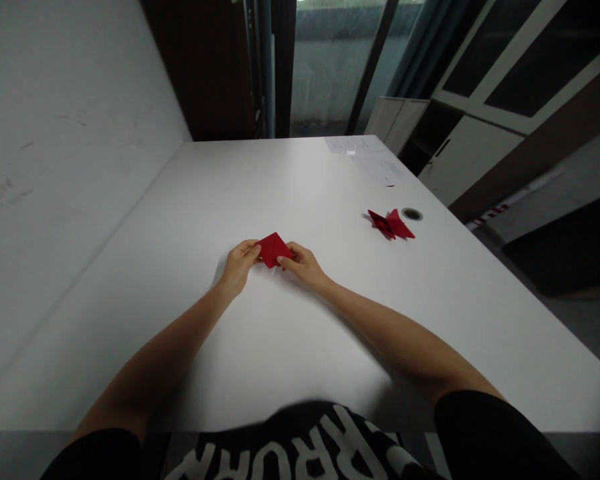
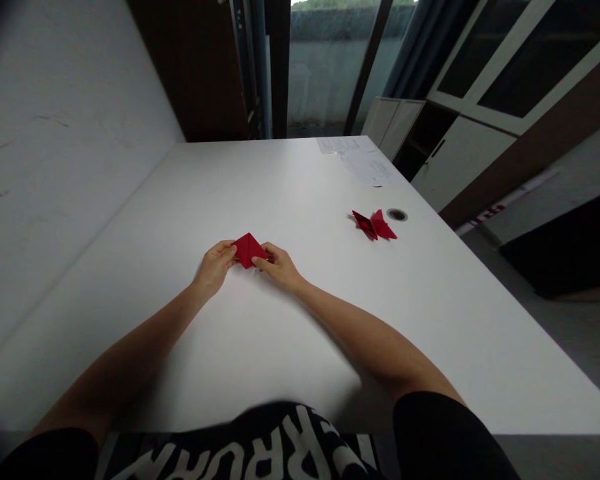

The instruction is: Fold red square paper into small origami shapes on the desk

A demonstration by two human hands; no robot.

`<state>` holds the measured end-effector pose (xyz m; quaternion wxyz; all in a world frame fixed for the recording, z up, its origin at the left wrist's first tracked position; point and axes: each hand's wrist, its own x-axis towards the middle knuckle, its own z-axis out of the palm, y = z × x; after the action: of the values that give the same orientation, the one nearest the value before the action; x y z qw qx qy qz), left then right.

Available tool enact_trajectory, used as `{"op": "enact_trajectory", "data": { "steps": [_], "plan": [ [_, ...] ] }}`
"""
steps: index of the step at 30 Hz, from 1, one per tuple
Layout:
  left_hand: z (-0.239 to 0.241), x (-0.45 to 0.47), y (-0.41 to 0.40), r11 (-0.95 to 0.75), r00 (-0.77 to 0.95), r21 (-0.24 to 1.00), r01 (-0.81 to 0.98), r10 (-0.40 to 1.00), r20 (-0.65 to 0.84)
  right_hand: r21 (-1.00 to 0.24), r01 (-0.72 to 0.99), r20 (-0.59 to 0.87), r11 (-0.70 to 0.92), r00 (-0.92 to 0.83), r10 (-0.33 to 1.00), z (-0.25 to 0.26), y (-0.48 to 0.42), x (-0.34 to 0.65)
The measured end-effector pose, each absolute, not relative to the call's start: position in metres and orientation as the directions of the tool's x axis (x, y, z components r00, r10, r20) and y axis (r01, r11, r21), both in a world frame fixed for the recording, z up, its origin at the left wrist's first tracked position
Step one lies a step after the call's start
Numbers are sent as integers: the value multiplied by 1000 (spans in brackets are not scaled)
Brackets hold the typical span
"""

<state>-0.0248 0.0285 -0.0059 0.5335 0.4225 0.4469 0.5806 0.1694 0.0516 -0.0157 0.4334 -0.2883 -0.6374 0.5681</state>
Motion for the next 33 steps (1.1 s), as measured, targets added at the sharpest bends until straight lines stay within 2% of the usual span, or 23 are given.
{"op": "enact_trajectory", "data": {
  "steps": [2, 5, 7, 9, 14, 18, 21, 26, 30, 33],
  "plan": [
    [-6, -24, 28, -41, -48, 981, -188, 998, 33, -964, -108, 267, 245, -414, 870, -14, 50, 170],
    [-3, -27, 27, -144, -62, 987, 64, 987, 148, -911, 2, 380, 412, -378, 844, -10, 48, 172],
    [0, -30, 26, -220, -64, 949, 227, 969, 240, -838, 107, 458, 534, -395, 797, -8, 48, 175],
    [2, -30, 24, -248, -42, 931, 268, 962, 268, -752, 183, 518, 634, -431, 739, -8, 48, 176],
    [-2, -23, 21, -258, 34, 961, 101, 966, 256, -559, 238, 595, 794, -552, 584, -11, 48, 177],
    [-4, -18, 21, -219, 57, 975, -26, 974, 220, -503, 219, 635, 836, -563, 529, -13, 52, 177],
    [-3, -18, 21, -147, 86, 985, -88, 984, 155, -527, 222, 637, 820, -536, 554, -14, 55, 179],
    [-3, -15, 21, -31, 108, 987, -156, 993, 48, -638, 306, 563, 707, -442, 699, -16, 55, 180],
    [-9, -13, 21, 1, 101, 987, -160, 995, 16, -629, 321, 562, 708, -442, 699, -14, 53, 178],
    [-13, -13, 21, 35, 72, 984, -175, 997, -23, -671, 329, 549, 664, -381, 744, -13, 52, 176]
  ]
}}
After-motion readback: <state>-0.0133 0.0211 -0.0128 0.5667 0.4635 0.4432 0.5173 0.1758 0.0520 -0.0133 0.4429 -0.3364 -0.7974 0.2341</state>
